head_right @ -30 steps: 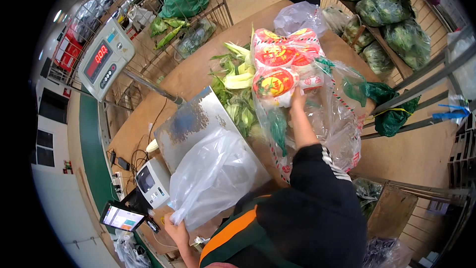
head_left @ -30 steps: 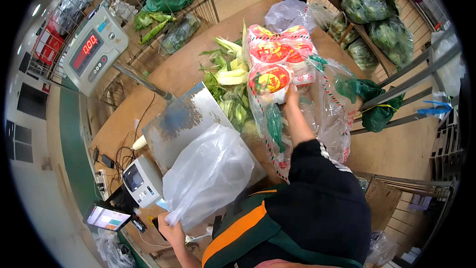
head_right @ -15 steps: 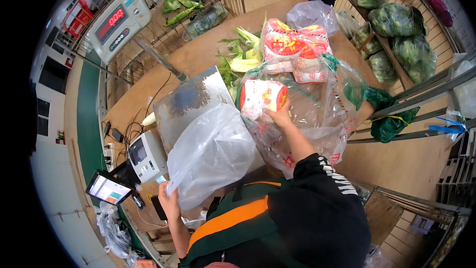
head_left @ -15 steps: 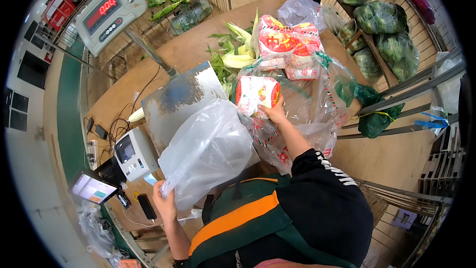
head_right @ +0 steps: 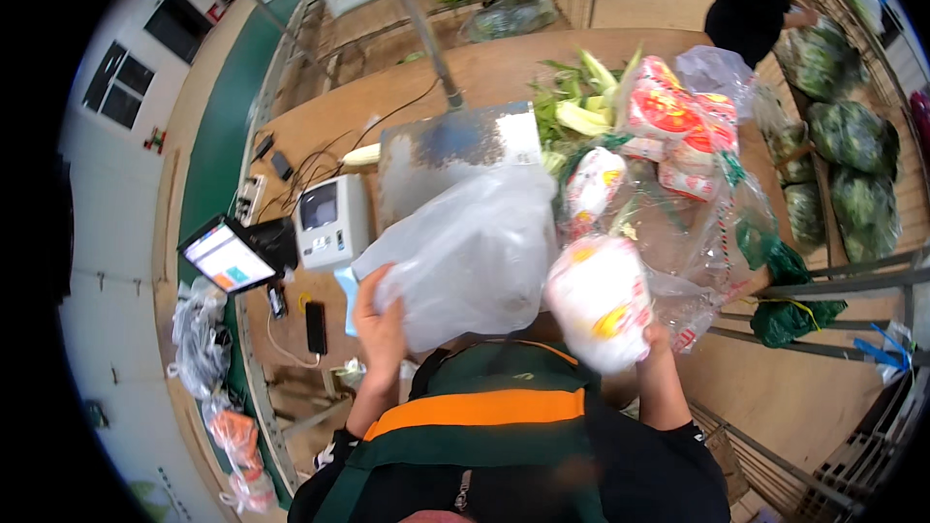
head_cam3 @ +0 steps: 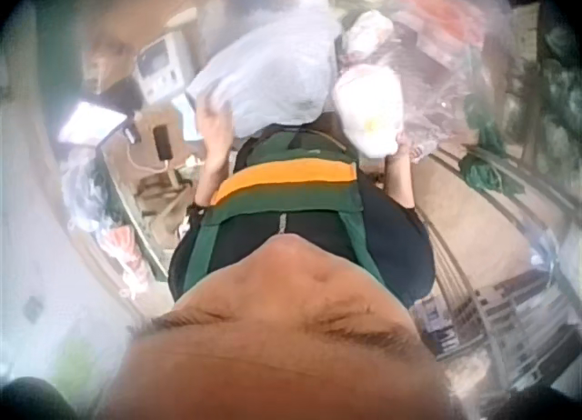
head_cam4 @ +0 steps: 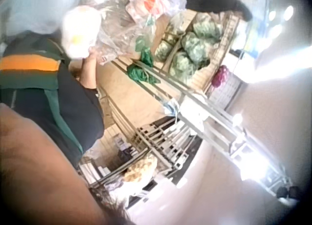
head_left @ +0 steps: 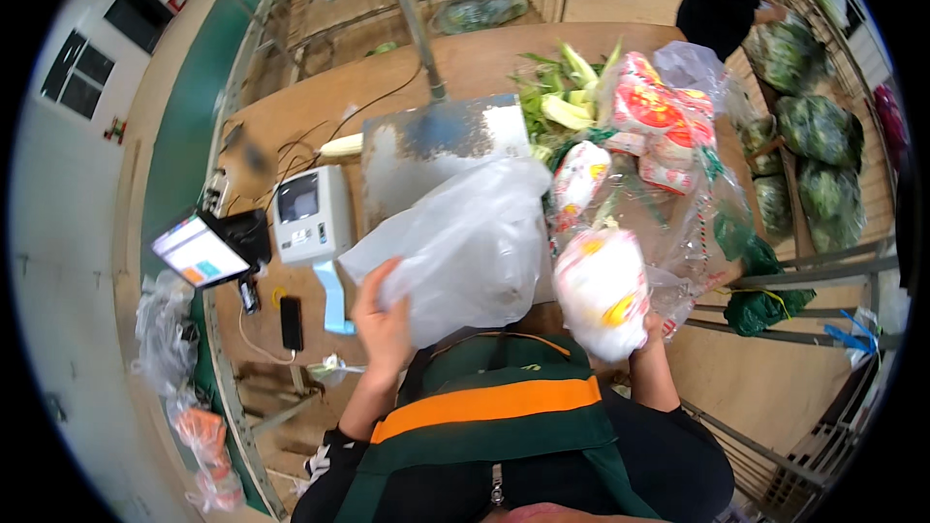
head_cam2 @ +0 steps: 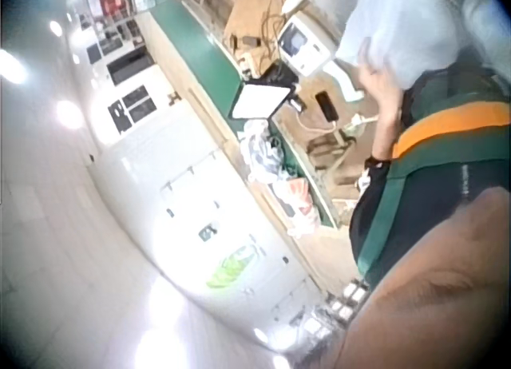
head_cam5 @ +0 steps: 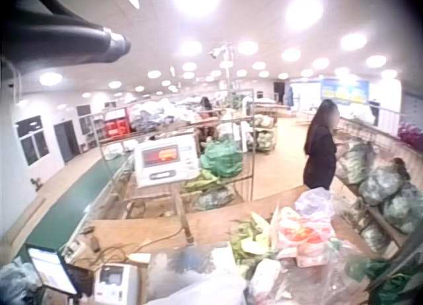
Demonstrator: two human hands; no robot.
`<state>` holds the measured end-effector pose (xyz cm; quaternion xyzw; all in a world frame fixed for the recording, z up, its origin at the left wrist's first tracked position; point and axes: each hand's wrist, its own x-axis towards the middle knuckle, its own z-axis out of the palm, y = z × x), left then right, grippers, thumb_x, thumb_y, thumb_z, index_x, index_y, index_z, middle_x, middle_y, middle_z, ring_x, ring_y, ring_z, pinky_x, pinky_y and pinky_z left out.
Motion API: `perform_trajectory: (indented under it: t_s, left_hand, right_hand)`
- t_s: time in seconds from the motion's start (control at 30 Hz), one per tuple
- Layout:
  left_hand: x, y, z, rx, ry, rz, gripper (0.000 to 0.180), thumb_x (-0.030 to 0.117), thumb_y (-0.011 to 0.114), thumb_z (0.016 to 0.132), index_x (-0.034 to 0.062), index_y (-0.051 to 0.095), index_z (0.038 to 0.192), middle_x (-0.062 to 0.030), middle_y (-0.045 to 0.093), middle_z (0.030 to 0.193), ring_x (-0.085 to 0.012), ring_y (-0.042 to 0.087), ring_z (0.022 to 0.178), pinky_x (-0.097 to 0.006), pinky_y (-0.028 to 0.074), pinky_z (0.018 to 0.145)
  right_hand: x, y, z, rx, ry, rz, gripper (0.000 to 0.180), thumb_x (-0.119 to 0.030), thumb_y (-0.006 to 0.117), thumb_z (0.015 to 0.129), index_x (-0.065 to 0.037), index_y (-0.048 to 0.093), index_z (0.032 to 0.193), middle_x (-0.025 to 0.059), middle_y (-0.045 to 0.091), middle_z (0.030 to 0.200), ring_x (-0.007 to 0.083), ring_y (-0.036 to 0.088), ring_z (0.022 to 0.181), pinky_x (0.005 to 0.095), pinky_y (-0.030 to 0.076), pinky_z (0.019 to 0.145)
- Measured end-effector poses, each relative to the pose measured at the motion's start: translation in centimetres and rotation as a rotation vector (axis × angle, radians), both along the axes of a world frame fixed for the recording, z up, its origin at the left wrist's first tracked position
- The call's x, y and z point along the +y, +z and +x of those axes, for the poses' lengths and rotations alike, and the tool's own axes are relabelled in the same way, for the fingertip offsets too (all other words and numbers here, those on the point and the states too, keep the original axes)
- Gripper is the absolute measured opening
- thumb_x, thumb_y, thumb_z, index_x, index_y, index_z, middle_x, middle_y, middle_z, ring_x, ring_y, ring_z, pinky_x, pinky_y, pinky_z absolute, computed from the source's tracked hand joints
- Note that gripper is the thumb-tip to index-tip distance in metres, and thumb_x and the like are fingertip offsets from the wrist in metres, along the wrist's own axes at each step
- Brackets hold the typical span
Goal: The person packs various vegetables and packaged items into plastic bags at a checkout counter. They place items into bags, weigh them on a scale, and use a touchscreen to record the transaction. The person ties the bags and places them on the counter.
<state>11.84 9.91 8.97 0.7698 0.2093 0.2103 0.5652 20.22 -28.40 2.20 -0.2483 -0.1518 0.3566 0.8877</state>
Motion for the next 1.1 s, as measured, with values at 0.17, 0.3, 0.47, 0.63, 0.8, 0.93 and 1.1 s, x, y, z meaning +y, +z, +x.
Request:
perform_trajectory:
  t_s: [0.17, 0.3, 0.47, 0.63, 0.8, 0.93, 1.1]
  left_hand:
    - [-2.0, 4.6, -0.6, 0.064, -0.618, -0.124, 0.042, 0.003, 0.064, 0.089, 0.0025, 0.066, 0.131, -0.0133, 0.068, 0.131, -0.0231, 0.061, 0.123, -0.034, 0.044, 0.107]
    - [5.5, 3.4, -6.2, 0.131, -1.116, -0.299, 0.039, 0.013, 0.057, 0.097, 0.0008, 0.064, 0.134, -0.0141, 0.067, 0.133, -0.0236, 0.059, 0.128, -0.036, 0.042, 0.110]
    - [9.2, 1.5, -13.8, 0.248, -0.731, -0.433, 0.043, 0.017, 0.052, 0.098, -0.0014, 0.062, 0.135, -0.0146, 0.063, 0.139, -0.0264, 0.056, 0.131, -0.038, 0.039, 0.113]
    - [7.0, 1.4, -11.5, 0.190, -0.720, -0.196, 0.055, 0.022, 0.058, 0.099, 0.0037, 0.046, 0.149, -0.0154, 0.058, 0.144, -0.0295, 0.055, 0.131, -0.038, 0.040, 0.111]
    - [3.6, 0.3, -8.7, 0.514, -0.589, 0.044, 0.066, 0.023, 0.065, 0.095, 0.0119, 0.040, 0.154, -0.0219, 0.063, 0.130, -0.0417, 0.063, 0.113, -0.043, 0.049, 0.098]
    - [2.0, -4.2, -9.3, 0.384, -0.519, 0.383, 0.053, 0.018, 0.069, 0.091, 0.0135, 0.056, 0.143, -0.0189, 0.070, 0.094, -0.0434, 0.065, 0.087, -0.044, 0.054, 0.081]
    - [1.5, -6.9, -10.4, 0.193, -0.080, -0.651, 0.025, 0.015, 0.066, 0.093, 0.0024, 0.066, 0.115, -0.0059, 0.067, 0.086, -0.0153, 0.062, 0.072, -0.028, 0.049, 0.067]
  right_hand:
    - [11.3, -0.7, 1.0, 0.065, 0.079, -0.143, 0.075, -0.042, 0.066, 0.094, -0.003, 0.039, 0.152, 0.0161, 0.054, 0.146, 0.0321, 0.055, 0.131, 0.0476, 0.043, 0.113]
    - [18.7, -2.6, 9.5, 0.013, 0.041, -0.325, 0.072, -0.041, 0.065, 0.095, -0.002, 0.041, 0.150, 0.0157, 0.055, 0.144, 0.0313, 0.056, 0.130, 0.0468, 0.044, 0.111]
    - [23.1, -10.5, 18.5, 0.083, -0.013, -0.464, 0.067, -0.039, 0.064, 0.096, -0.002, 0.044, 0.148, 0.0153, 0.057, 0.142, 0.0302, 0.057, 0.128, 0.0458, 0.046, 0.109]
    - [24.1, -20.4, 19.2, 0.209, -0.116, -0.454, 0.062, -0.037, 0.063, 0.098, -0.001, 0.046, 0.147, 0.0149, 0.058, 0.140, 0.0292, 0.059, 0.126, 0.0447, 0.047, 0.107]
    - [16.5, -20.4, 17.6, 0.152, 0.079, -0.307, 0.058, -0.034, 0.062, 0.099, -0.001, 0.049, 0.145, 0.0144, 0.060, 0.137, 0.0281, 0.060, 0.124, 0.0437, 0.049, 0.105]
    - [9.4, -2.4, 12.2, -0.572, 0.300, -0.848, 0.031, -0.022, 0.060, 0.102, 0.000, 0.064, 0.122, 0.0112, 0.067, 0.123, 0.0248, 0.064, 0.115, 0.0404, 0.051, 0.099]
    - [-0.7, -9.7, 18.3, -1.013, -0.668, -1.837, 0.040, -0.007, 0.069, 0.081, -0.003, 0.062, 0.119, 0.0193, 0.064, 0.118, 0.0338, 0.064, 0.106, 0.0384, 0.052, 0.088]
